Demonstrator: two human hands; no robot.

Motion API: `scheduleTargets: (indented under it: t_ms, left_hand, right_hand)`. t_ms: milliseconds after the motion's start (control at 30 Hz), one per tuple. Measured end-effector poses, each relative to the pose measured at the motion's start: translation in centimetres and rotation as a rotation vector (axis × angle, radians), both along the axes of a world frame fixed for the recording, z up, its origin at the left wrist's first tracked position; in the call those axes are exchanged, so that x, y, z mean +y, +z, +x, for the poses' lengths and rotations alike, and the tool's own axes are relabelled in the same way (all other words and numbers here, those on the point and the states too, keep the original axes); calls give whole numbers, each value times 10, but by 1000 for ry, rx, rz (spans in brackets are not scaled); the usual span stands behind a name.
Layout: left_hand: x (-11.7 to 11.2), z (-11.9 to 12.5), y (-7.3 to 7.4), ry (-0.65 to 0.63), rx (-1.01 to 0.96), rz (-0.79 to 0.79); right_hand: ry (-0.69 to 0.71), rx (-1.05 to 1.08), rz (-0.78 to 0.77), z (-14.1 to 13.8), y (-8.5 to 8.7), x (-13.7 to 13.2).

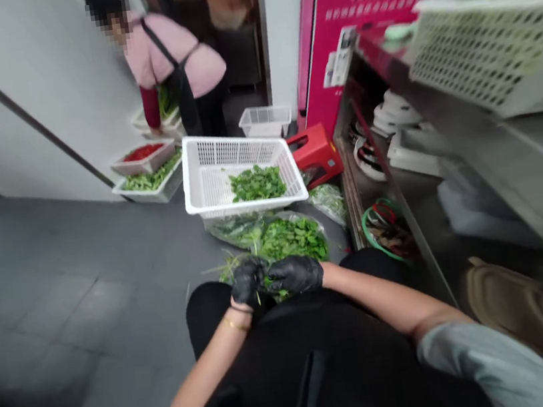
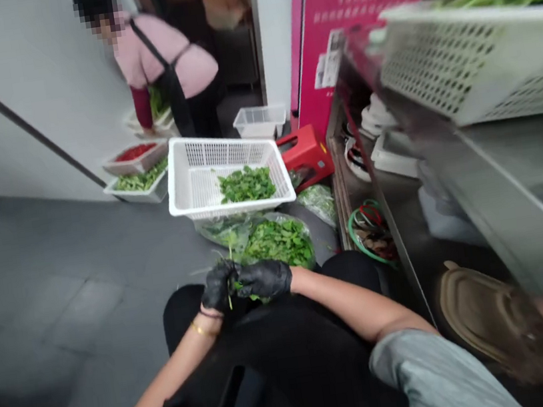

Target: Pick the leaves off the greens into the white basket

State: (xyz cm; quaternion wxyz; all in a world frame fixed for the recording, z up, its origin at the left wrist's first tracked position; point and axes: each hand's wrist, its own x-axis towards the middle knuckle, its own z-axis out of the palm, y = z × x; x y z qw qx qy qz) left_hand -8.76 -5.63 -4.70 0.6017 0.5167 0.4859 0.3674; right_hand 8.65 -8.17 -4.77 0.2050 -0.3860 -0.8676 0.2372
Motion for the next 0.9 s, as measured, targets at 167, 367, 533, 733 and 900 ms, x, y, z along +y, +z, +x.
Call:
scheduleTargets:
  t_ms: [167,367,533,733,900]
  left_hand:
    - [12,-3,-5,-42,5,-95]
    - [21,2,-7,-133,30,-170]
    - [46,1,-11,-127,148,-68]
    - [98,-27,-26,-151,541,221]
    - [155,-72,-60,-253,1022,162]
  right_hand:
    - [-179,-63,149,12,13,13]
    - [2,-246,20,30,3,62]
    - [-228,287,-348,26,-25,74]
    - [-742,1172,-405,56,-29,130]
    - [-844,861,-232,97,-37,244]
